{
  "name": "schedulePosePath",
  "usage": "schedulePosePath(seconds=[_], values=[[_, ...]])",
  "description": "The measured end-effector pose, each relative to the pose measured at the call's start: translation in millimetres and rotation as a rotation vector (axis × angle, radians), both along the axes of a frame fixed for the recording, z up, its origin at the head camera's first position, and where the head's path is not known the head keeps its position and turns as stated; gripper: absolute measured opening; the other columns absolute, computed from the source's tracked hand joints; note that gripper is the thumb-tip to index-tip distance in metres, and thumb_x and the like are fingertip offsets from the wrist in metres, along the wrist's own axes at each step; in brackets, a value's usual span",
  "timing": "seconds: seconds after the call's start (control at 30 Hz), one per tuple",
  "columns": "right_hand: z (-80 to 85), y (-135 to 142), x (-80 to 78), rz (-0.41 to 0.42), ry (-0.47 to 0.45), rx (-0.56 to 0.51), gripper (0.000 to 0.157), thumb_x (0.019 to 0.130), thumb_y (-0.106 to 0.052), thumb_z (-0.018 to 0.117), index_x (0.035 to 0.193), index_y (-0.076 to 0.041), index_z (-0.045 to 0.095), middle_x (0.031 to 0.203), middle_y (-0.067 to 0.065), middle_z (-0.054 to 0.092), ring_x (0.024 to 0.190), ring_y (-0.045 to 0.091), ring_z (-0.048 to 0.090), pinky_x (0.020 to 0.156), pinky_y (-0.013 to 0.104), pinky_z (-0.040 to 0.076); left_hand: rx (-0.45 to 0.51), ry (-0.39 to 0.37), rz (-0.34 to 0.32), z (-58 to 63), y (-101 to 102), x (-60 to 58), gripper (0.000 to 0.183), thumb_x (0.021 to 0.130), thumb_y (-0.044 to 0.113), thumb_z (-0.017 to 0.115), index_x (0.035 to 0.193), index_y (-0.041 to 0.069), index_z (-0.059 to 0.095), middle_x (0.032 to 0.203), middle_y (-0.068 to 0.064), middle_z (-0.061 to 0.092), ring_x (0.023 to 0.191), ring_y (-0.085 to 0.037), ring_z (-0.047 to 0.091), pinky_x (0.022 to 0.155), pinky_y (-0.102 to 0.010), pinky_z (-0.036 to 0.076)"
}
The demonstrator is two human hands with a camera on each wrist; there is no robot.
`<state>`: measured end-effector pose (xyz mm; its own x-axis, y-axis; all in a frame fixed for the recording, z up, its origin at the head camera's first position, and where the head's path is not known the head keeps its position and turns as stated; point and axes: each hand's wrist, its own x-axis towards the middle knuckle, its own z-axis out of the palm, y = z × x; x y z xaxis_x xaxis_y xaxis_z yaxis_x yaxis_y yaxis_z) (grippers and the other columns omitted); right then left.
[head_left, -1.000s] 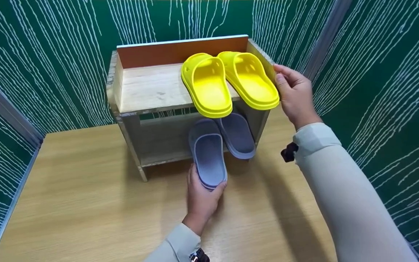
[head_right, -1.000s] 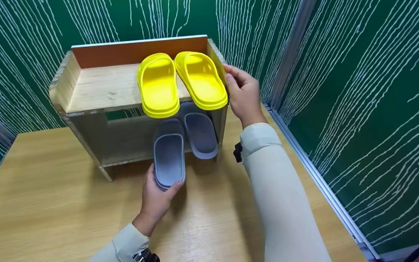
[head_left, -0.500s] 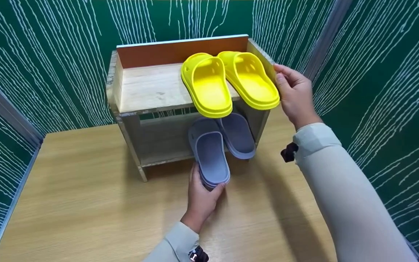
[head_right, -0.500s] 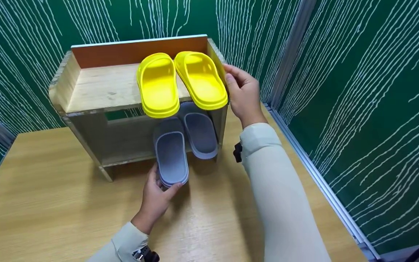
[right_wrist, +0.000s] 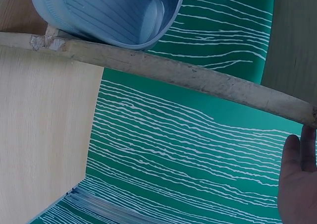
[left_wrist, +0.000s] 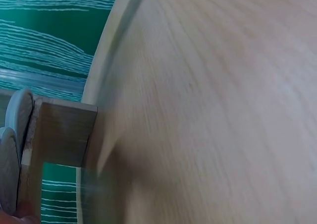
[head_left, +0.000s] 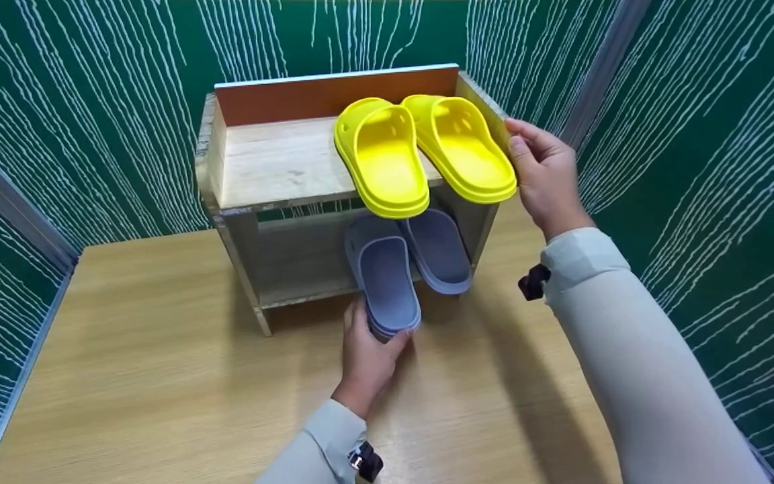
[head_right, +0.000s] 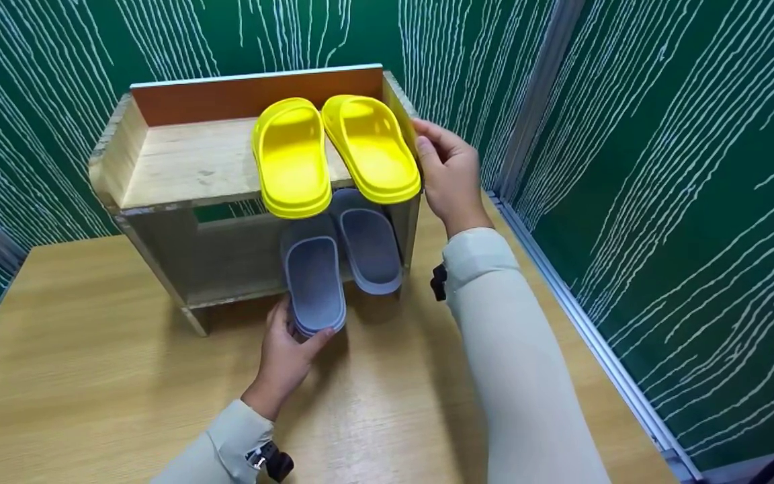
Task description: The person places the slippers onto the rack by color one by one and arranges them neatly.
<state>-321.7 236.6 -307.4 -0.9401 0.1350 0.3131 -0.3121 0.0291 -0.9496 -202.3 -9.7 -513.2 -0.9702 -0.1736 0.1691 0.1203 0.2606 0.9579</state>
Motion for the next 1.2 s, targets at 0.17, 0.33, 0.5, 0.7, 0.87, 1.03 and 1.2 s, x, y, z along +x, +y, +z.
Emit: schedulePosePath(seconds=[0.17, 0.33, 0.5, 0.7, 0.87, 1.03, 1.2], values=[[-4.7, 3.1, -5.2, -0.007, 0.015, 0.012, 0.043, 0.101, -0.031, 0.064, 0.143, -0.02, 0.067, 0.146, 0.009, 0.06, 0.121, 0.026, 0.068, 0.102, 0.027, 0.055, -0.05, -0.015, 0.024, 2.4, -0.4, -3.9, 0.094, 0.08, 0.018, 0.092, 0.158, 0.003, 0.042, 0.149, -0.025, 0.048, 0.138, -0.04, 0.051, 0.12, -0.053, 0.039], [-4.0, 2.3, -3.6, 0.001, 0.007, -0.002, 0.043, 0.1, -0.031, 0.065, 0.142, -0.02, 0.068, 0.146, 0.009, 0.06, 0.121, 0.027, 0.067, 0.102, 0.027, 0.055, -0.028, -0.029, 0.007, 4.3, -0.9, -9.3, 0.094, 0.083, 0.017, 0.09, 0.16, 0.004, 0.039, 0.149, -0.023, 0.052, 0.141, -0.038, 0.049, 0.122, -0.053, 0.037], [-0.4, -0.3, 1.6, -0.005, 0.005, -0.001, 0.042, 0.101, -0.03, 0.065, 0.141, -0.02, 0.068, 0.146, 0.009, 0.06, 0.121, 0.027, 0.067, 0.102, 0.027, 0.055, -0.01, -0.021, -0.009, 6.8, -2.2, -14.0, 0.091, 0.084, 0.017, 0.089, 0.16, 0.006, 0.04, 0.149, -0.02, 0.055, 0.141, -0.036, 0.051, 0.122, -0.051, 0.037], [2.4, -2.3, 4.3, -0.01, -0.001, 0.01, 0.041, 0.102, -0.03, 0.064, 0.142, -0.02, 0.068, 0.147, 0.008, 0.06, 0.122, 0.027, 0.067, 0.103, 0.027, 0.055, 0.018, -0.011, -0.033, 7.6, -4.2, -19.8, 0.087, 0.085, 0.015, 0.087, 0.158, 0.005, 0.041, 0.151, -0.017, 0.056, 0.142, -0.033, 0.052, 0.122, -0.049, 0.037], [0.5, -1.0, 2.0, -0.009, -0.012, 0.005, 0.041, 0.101, -0.031, 0.064, 0.142, -0.021, 0.068, 0.147, 0.008, 0.06, 0.122, 0.027, 0.067, 0.102, 0.028, 0.056, 0.025, -0.049, -0.042, 7.9, -5.2, -24.2, 0.084, 0.088, 0.017, 0.085, 0.158, 0.005, 0.04, 0.155, -0.016, 0.054, 0.144, -0.032, 0.05, 0.124, -0.048, 0.036], [-2.9, 1.1, -3.1, -0.002, -0.007, 0.003, 0.043, 0.1, -0.032, 0.065, 0.142, -0.021, 0.068, 0.146, 0.008, 0.06, 0.121, 0.027, 0.067, 0.102, 0.027, 0.056, 0.04, -0.035, -0.044, 7.1, -5.9, -27.7, 0.086, 0.087, 0.016, 0.084, 0.159, 0.003, 0.038, 0.154, -0.018, 0.054, 0.145, -0.033, 0.05, 0.123, -0.048, 0.037], [-3.9, 1.6, -4.0, -0.003, 0.0, 0.003, 0.043, 0.1, -0.032, 0.065, 0.142, -0.021, 0.068, 0.145, 0.009, 0.061, 0.12, 0.027, 0.067, 0.102, 0.027, 0.056, 0.061, -0.001, -0.048, 4.9, -5.6, -28.0, 0.09, 0.086, 0.014, 0.085, 0.16, 0.001, 0.035, 0.156, -0.02, 0.052, 0.146, -0.033, 0.048, 0.123, -0.047, 0.037]])
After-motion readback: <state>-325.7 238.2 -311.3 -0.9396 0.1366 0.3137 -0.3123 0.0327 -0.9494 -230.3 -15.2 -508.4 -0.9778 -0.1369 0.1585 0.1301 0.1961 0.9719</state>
